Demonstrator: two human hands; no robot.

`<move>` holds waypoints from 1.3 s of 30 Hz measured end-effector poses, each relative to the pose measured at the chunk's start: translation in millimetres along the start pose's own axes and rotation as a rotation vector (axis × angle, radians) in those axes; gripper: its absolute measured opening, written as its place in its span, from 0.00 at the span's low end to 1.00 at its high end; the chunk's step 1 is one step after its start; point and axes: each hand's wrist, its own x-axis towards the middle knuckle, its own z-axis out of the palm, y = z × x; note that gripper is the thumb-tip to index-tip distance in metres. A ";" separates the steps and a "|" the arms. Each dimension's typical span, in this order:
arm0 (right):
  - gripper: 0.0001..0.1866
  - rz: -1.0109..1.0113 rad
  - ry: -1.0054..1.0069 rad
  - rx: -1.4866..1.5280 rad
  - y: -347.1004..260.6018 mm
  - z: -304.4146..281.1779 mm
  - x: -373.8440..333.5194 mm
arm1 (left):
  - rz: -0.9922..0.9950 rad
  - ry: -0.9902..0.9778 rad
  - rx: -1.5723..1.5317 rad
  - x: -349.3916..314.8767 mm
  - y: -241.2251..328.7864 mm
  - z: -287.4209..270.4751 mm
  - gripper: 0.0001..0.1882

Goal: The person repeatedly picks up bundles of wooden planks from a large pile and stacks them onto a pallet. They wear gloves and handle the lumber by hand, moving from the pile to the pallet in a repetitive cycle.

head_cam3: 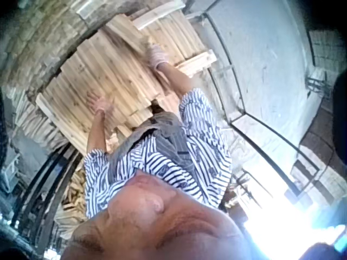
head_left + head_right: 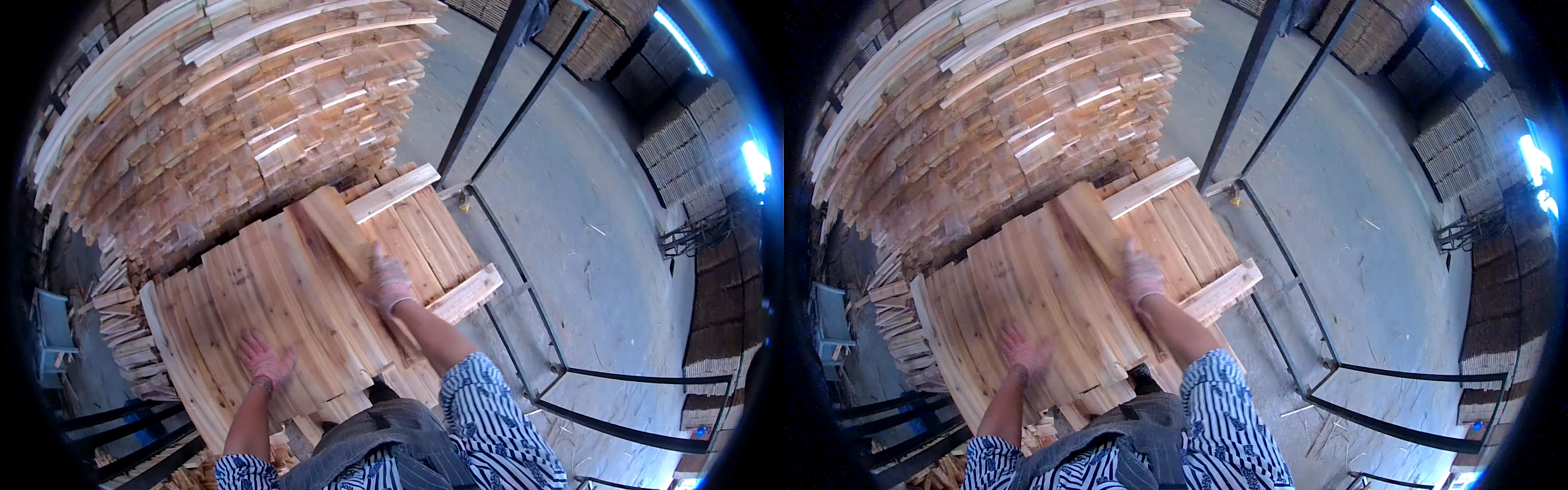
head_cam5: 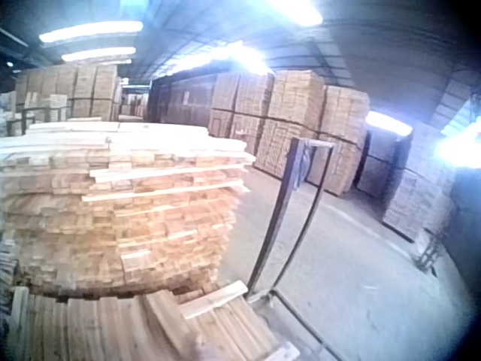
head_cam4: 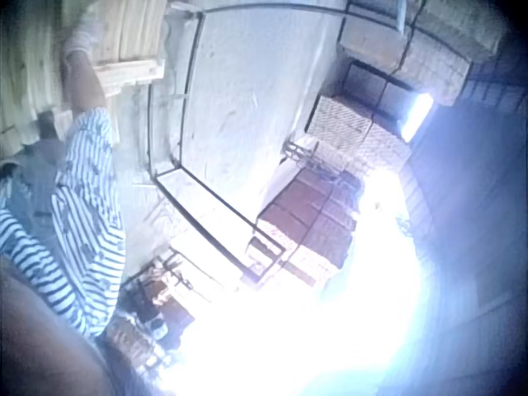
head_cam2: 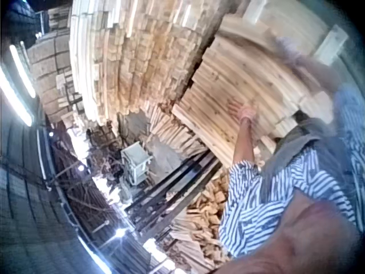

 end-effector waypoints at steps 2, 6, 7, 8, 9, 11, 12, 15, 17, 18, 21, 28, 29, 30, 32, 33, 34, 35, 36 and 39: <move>0.59 -0.009 0.011 -0.009 13.9 -21.2 4.9 | -0.020 -0.046 0.030 3.3 -8.3 10.8 0.64; 0.61 0.066 0.055 -0.063 60.3 -20.8 35.6 | 0.016 -0.030 -0.043 -2.5 -1.5 5.7 0.63; 0.61 0.081 0.025 -0.056 46.5 -12.9 25.9 | -0.010 -0.040 -0.069 -4.8 -4.7 8.5 0.63; 0.61 0.095 0.015 -0.060 22.0 -13.9 7.1 | -0.025 -0.037 -0.108 -3.9 -0.4 8.7 0.63; 0.61 0.106 0.021 -0.065 5.4 -15.7 -2.7 | -0.035 -0.053 -0.083 1.0 1.4 9.1 0.63; 0.61 0.142 0.013 -0.075 15.7 -4.7 10.0 | -0.044 -0.097 -0.014 3.6 0.4 6.1 0.63; 0.60 0.112 0.031 -0.042 29.7 -0.2 14.6 | -0.036 -0.088 -0.047 -1.6 5.2 4.1 0.63; 0.57 0.043 0.113 0.000 47.3 -23.9 30.4 | -0.027 -0.039 -0.114 -10.5 8.9 -19.0 0.63; 0.54 0.024 0.179 0.059 95.7 -15.4 45.9 | -0.002 -0.029 -0.105 -11.9 6.3 -12.2 0.63; 0.54 0.031 0.174 0.066 94.3 -8.0 47.7 | -0.017 -0.036 -0.071 -11.1 1.2 -7.4 0.63; 0.51 0.143 0.284 -0.127 60.8 12.7 32.7 | -0.043 -0.069 -0.051 -7.3 6.8 -3.5 0.63; 0.45 -0.040 0.202 0.077 129.3 -47.7 54.2 | -0.022 -0.033 -0.064 -7.3 -4.7 3.1 0.64; 0.44 -0.042 0.163 0.011 144.3 -51.9 66.6 | -0.019 -0.021 -0.029 -5.2 -11.2 19.3 0.64; 0.45 0.051 0.132 0.053 150.1 -49.9 67.3 | -0.009 -0.041 -0.025 -5.1 -4.8 19.7 0.64; 0.47 0.171 0.226 -0.080 139.3 -20.1 61.5 | -0.001 -0.066 -0.021 -3.5 7.9 4.0 0.63; 0.49 0.201 0.363 -0.260 134.2 -2.2 58.8 | 0.014 -0.078 -0.026 1.4 17.1 -2.1 0.63; 0.50 0.247 0.256 -0.163 136.6 -2.6 64.3 | 0.016 -0.089 -0.037 2.8 21.7 -4.3 0.63; 0.49 0.243 0.213 -0.164 125.6 -4.1 66.4 | 0.001 -0.098 -0.039 -1.6 10.6 -7.8 0.63; 0.49 0.231 0.171 -0.169 117.6 -11.6 69.6 | -0.049 -0.206 -0.126 10.4 5.2 13.2 0.64; 0.47 -0.028 0.032 -0.035 73.9 -47.1 49.4 | -0.053 -0.206 -0.222 6.6 -14.8 13.5 0.57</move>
